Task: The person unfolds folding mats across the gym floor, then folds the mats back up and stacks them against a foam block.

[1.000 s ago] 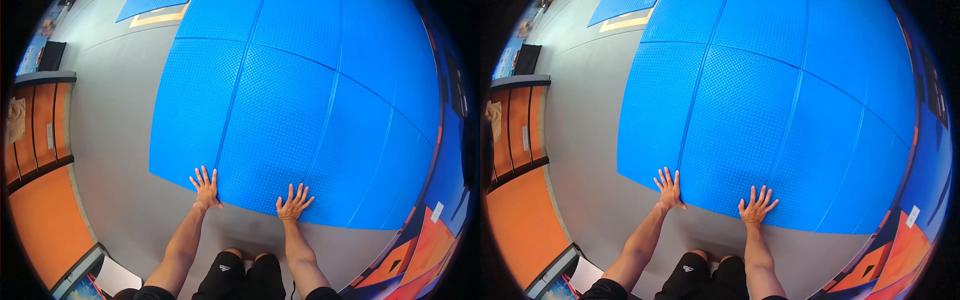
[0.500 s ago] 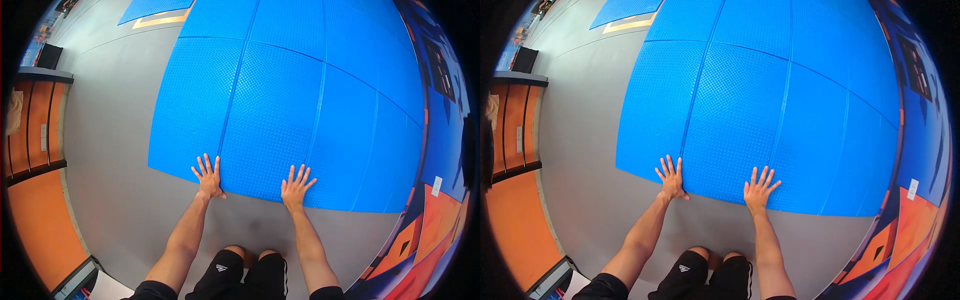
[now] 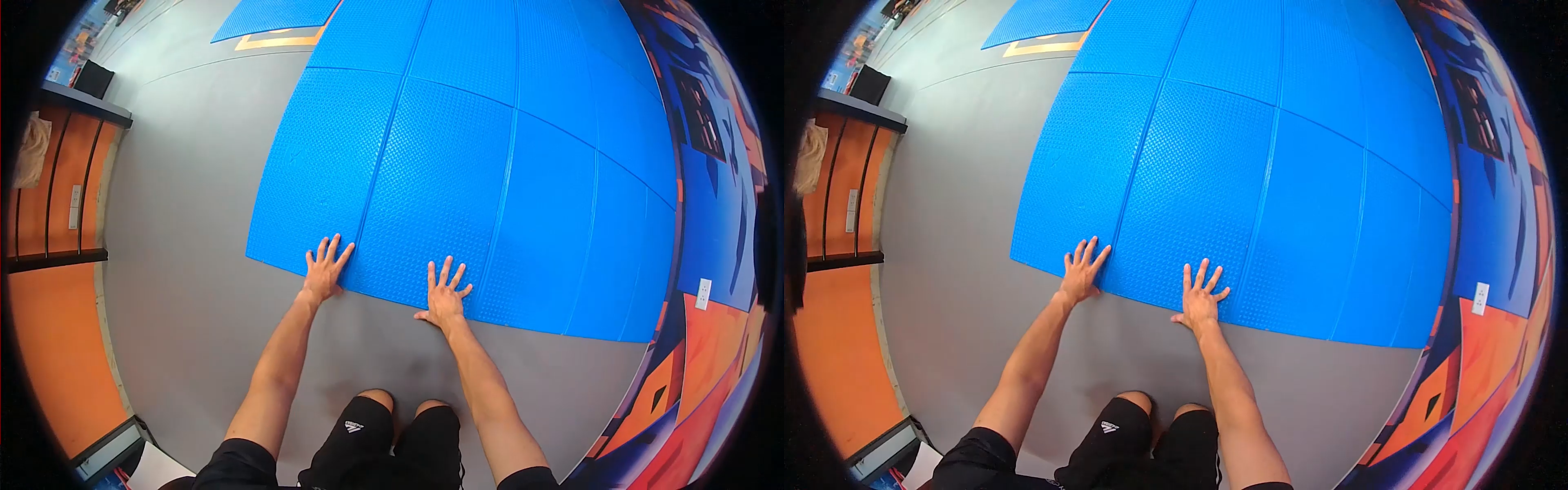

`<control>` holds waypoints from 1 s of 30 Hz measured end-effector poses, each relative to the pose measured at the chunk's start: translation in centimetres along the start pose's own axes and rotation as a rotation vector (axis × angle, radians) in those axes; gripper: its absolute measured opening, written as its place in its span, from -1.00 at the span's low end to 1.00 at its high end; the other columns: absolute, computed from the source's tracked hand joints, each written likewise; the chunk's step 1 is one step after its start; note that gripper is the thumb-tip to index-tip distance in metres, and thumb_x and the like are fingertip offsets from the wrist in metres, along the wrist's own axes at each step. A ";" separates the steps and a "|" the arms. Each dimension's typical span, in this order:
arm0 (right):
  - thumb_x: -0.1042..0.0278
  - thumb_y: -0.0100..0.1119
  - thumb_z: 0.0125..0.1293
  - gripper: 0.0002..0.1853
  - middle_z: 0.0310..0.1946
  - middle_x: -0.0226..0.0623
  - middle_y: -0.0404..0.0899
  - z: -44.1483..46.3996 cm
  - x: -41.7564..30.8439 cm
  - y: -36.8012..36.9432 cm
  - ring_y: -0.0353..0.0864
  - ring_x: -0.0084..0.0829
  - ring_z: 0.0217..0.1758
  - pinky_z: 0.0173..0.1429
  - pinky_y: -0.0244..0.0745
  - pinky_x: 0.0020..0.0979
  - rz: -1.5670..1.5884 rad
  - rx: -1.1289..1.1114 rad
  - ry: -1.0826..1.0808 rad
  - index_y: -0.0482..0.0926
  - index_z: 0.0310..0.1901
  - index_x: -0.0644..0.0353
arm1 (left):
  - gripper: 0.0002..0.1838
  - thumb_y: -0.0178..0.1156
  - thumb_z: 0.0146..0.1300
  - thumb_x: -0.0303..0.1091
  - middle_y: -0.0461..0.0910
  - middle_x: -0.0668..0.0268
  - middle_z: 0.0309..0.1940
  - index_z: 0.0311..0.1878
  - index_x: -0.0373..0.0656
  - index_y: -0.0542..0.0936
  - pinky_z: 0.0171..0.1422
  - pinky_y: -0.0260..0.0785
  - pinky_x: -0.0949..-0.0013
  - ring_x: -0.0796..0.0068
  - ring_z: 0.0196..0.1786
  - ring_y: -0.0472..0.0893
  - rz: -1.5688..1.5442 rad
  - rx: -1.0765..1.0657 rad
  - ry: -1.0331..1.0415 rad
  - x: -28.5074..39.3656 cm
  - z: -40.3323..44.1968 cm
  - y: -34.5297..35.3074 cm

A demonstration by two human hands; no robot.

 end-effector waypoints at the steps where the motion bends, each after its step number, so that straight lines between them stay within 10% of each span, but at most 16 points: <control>1: -0.37 0.41 0.08 0.29 0.60 0.28 -0.50 0.3 0.1 0.3 -0.46 0.62 0.56 0.27 0.16 0.65 -0.010 0.012 -0.007 -0.19 0.63 0.05 | 0.46 0.71 -0.38 -0.21 -0.23 0.02 0.66 0.64 0.23 -0.01 0.43 0.05 -0.58 -0.27 0.65 -0.19 0.019 0.011 0.015 0.0 -0.1 -0.1; 6: -0.16 0.42 0.18 0.13 0.61 0.21 -0.25 0.3 0.9 0.7 -0.18 0.58 0.55 0.15 0.44 0.52 -0.017 0.116 -0.147 -0.09 0.61 0.03 | 0.24 0.53 -0.11 -0.47 -0.16 -0.04 0.64 0.63 0.19 0.02 0.44 0.19 -0.46 -0.38 0.61 -0.06 0.298 0.142 0.165 1.0 -0.9 3.3; 9: 0.14 0.22 0.34 -0.10 0.59 0.12 -0.07 -1.4 1.2 1.4 0.11 0.53 0.48 -0.02 0.64 0.38 -0.004 0.191 -0.300 -0.05 0.61 0.00 | 0.11 0.41 0.01 -0.49 -0.02 -0.03 0.61 0.63 0.13 0.03 0.46 0.19 -0.43 -0.27 0.61 0.01 -0.152 0.012 0.202 2.1 -3.1 -1.0; 19: 0.77 -0.10 0.19 -0.06 0.62 -0.02 -0.04 -15.4 3.3 -9.9 0.06 0.24 0.60 0.32 0.27 0.53 0.503 0.617 -0.135 0.06 0.59 -0.23 | 0.04 0.12 0.07 -0.72 0.04 -0.09 0.58 0.64 0.00 -0.03 0.52 0.10 -0.35 -0.22 0.59 0.10 -0.554 0.275 0.001 5.4 -11.8 -12.1; 30: 0.48 0.21 0.12 0.00 0.49 0.06 0.25 -25.5 2.3 -17.4 0.33 0.13 0.47 0.45 0.39 -0.05 0.743 0.704 -0.101 -0.04 0.61 -0.04 | -0.14 -0.14 0.07 -0.88 0.24 -0.19 0.47 0.54 -0.25 0.20 0.61 0.11 0.03 -0.14 0.53 0.25 -0.910 0.635 0.290 17.7 -18.1 -28.1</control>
Point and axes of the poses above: each hand's wrist, its own z-axis towards the middle knuckle, its own y-axis out of the palm, x = y × z, the point moved 9 cm from there along z, towards the middle knuckle
